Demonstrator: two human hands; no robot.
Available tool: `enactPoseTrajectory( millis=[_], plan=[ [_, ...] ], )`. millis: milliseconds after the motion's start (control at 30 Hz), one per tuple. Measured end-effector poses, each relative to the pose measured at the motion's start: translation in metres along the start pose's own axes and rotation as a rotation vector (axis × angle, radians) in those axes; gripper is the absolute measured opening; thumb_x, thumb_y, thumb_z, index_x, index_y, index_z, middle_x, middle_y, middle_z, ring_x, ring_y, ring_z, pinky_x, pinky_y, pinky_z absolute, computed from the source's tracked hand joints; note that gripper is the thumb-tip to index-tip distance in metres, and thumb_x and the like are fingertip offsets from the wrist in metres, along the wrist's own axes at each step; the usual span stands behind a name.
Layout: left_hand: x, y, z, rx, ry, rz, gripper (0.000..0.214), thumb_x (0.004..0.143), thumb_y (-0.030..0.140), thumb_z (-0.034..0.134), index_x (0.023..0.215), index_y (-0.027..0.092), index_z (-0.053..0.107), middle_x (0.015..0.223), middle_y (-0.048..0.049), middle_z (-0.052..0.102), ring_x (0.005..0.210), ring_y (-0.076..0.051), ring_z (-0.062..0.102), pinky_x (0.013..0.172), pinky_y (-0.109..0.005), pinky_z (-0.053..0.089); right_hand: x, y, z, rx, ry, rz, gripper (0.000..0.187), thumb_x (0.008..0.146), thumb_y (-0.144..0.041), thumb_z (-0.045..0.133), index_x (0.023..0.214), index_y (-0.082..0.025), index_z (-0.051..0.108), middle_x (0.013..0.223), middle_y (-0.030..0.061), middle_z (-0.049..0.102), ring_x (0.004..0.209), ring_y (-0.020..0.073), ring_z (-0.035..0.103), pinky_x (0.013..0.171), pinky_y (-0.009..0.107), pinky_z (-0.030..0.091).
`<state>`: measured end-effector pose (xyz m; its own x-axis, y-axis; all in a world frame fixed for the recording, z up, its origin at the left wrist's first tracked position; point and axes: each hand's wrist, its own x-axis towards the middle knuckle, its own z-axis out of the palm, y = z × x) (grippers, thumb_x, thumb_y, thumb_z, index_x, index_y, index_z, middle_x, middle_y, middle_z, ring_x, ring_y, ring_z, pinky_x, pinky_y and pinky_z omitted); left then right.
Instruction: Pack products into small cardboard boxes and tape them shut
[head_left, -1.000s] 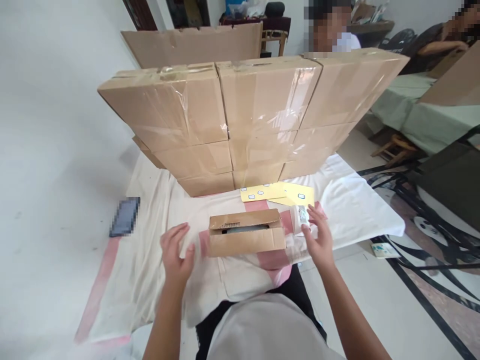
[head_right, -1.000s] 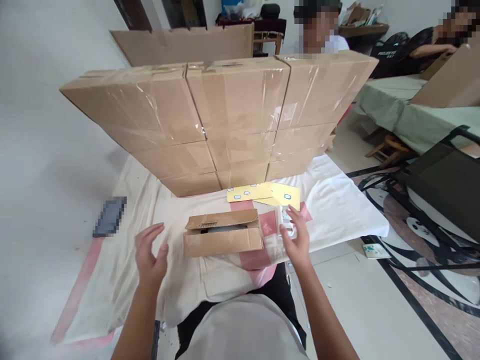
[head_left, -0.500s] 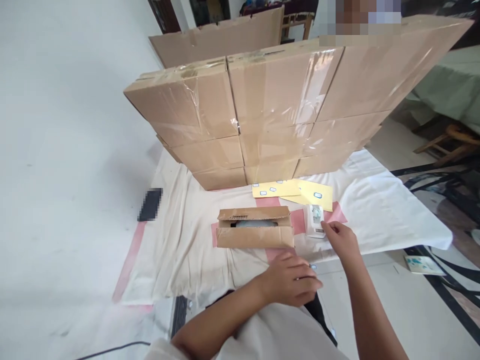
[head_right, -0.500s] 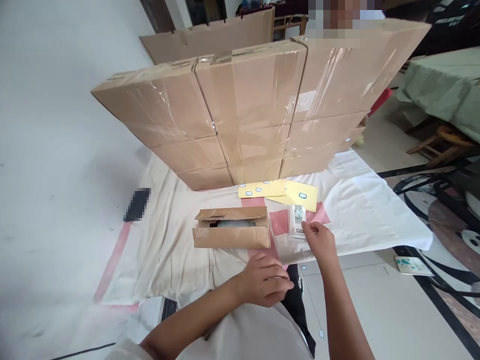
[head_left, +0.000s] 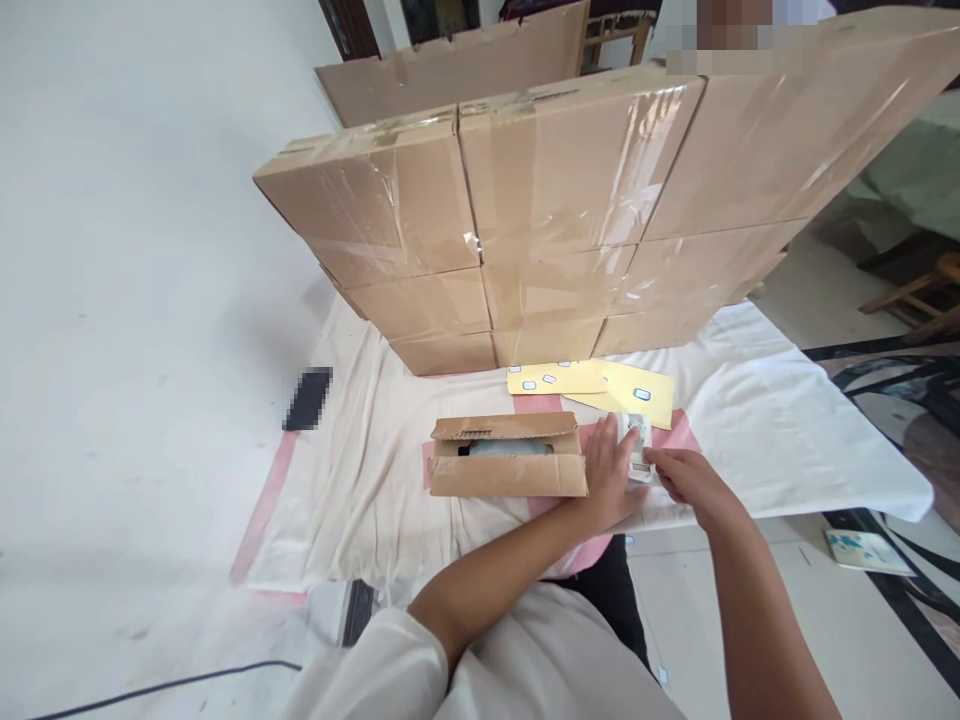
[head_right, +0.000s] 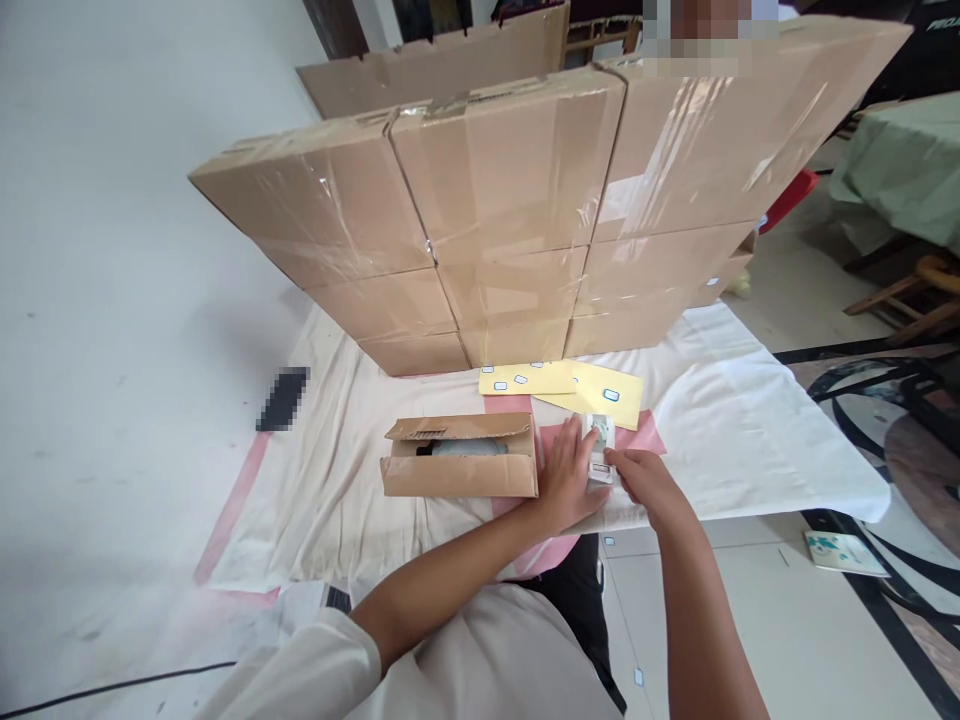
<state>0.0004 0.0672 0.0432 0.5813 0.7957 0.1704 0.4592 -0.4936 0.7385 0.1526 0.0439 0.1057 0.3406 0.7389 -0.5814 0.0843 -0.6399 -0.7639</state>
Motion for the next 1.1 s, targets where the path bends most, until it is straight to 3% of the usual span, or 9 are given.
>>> enactPoseTrajectory(
  millis=[100, 233, 567, 733, 833, 900, 1000, 1067, 1100],
  plan=[
    [0.005, -0.002, 0.004, -0.012, 0.028, -0.027, 0.093, 0.083, 0.053, 0.071, 0.159, 0.018, 0.029, 0.170, -0.0198, 0.019, 0.157, -0.035, 0.021, 0.125, -0.058, 0.026, 0.001, -0.002, 0.001, -0.045, -0.034, 0.013, 0.046, 0.066, -0.056, 0.074, 0.054, -0.020, 0.047, 0.042, -0.0058, 0.037, 0.042, 0.0063, 0.028, 0.042, 0.022, 0.018],
    [0.004, 0.000, 0.004, -0.029, 0.046, -0.030, 0.092, 0.084, 0.057, 0.069, 0.159, 0.020, 0.031, 0.170, -0.0148, 0.023, 0.157, -0.035, 0.022, 0.126, -0.057, 0.025, 0.003, -0.003, 0.002, -0.081, -0.066, 0.015, 0.047, 0.065, -0.058, 0.075, 0.057, -0.020, 0.048, 0.044, -0.0060, 0.038, 0.042, 0.0059, 0.029, 0.042, 0.021, 0.018],
    [0.005, 0.001, 0.007, -0.006, 0.080, -0.046, 0.092, 0.082, 0.050, 0.071, 0.159, 0.018, 0.033, 0.170, -0.0099, 0.025, 0.153, -0.031, 0.030, 0.128, -0.049, 0.023, -0.015, -0.012, 0.006, 0.129, -0.083, -0.007, 0.047, 0.061, -0.053, 0.082, 0.064, -0.020, 0.048, 0.052, -0.0083, 0.034, 0.049, 0.0057, 0.028, 0.043, 0.019, 0.021],
    [0.007, -0.009, 0.022, -0.024, 0.131, -0.035, 0.095, 0.081, 0.051, 0.071, 0.161, 0.023, 0.028, 0.171, -0.0066, 0.022, 0.153, -0.034, 0.030, 0.129, -0.051, 0.022, -0.024, 0.006, 0.009, 0.107, -0.045, -0.146, 0.039, 0.070, -0.048, 0.074, 0.059, -0.019, 0.051, 0.059, -0.0019, 0.050, 0.052, 0.0087, 0.042, 0.048, 0.023, 0.037],
    [0.005, -0.006, 0.025, -0.053, 0.114, -0.047, 0.095, 0.080, 0.050, 0.072, 0.160, 0.022, 0.029, 0.172, -0.0096, 0.020, 0.155, -0.036, 0.024, 0.129, -0.055, 0.022, -0.032, 0.009, 0.013, 0.126, 0.012, -0.185, 0.033, 0.068, -0.045, 0.073, 0.059, -0.018, 0.056, 0.061, 0.0000, 0.055, 0.055, 0.0114, 0.049, 0.053, 0.026, 0.045],
    [-0.006, 0.004, 0.016, -0.087, 0.077, -0.027, 0.094, 0.082, 0.047, 0.071, 0.161, 0.019, 0.027, 0.172, -0.0140, 0.013, 0.158, -0.038, 0.018, 0.127, -0.058, 0.024, -0.035, 0.010, 0.016, 0.150, 0.062, -0.200, 0.032, 0.066, -0.045, 0.074, 0.061, -0.018, 0.059, 0.062, 0.0006, 0.057, 0.057, 0.0130, 0.052, 0.055, 0.028, 0.048],
    [-0.043, 0.023, -0.020, -0.166, -0.027, 0.061, 0.096, 0.085, 0.045, 0.068, 0.163, 0.020, 0.019, 0.173, -0.0159, 0.005, 0.158, -0.038, 0.018, 0.121, -0.057, 0.038, -0.034, 0.013, 0.018, 0.188, 0.142, -0.196, 0.032, 0.063, -0.046, 0.077, 0.070, -0.017, 0.066, 0.069, 0.0024, 0.063, 0.065, 0.0161, 0.057, 0.060, 0.029, 0.054],
    [-0.078, 0.029, -0.056, -0.259, -0.119, 0.108, 0.092, 0.087, 0.044, 0.064, 0.164, 0.022, 0.018, 0.171, -0.0147, 0.018, 0.153, -0.034, 0.034, 0.119, -0.050, 0.042, -0.031, 0.016, 0.019, 0.199, 0.190, -0.186, 0.035, 0.059, -0.047, 0.079, 0.075, -0.017, 0.068, 0.071, 0.0023, 0.064, 0.069, 0.0172, 0.059, 0.063, 0.029, 0.056],
    [-0.096, 0.029, -0.075, -0.314, -0.200, 0.132, 0.083, 0.090, 0.046, 0.061, 0.162, 0.025, 0.025, 0.166, -0.0118, 0.035, 0.147, -0.030, 0.045, 0.118, -0.046, 0.044, -0.029, 0.017, 0.020, 0.200, 0.211, -0.185, 0.037, 0.058, -0.047, 0.080, 0.075, -0.018, 0.068, 0.069, 0.0019, 0.064, 0.069, 0.0171, 0.059, 0.064, 0.029, 0.056]
  ],
)
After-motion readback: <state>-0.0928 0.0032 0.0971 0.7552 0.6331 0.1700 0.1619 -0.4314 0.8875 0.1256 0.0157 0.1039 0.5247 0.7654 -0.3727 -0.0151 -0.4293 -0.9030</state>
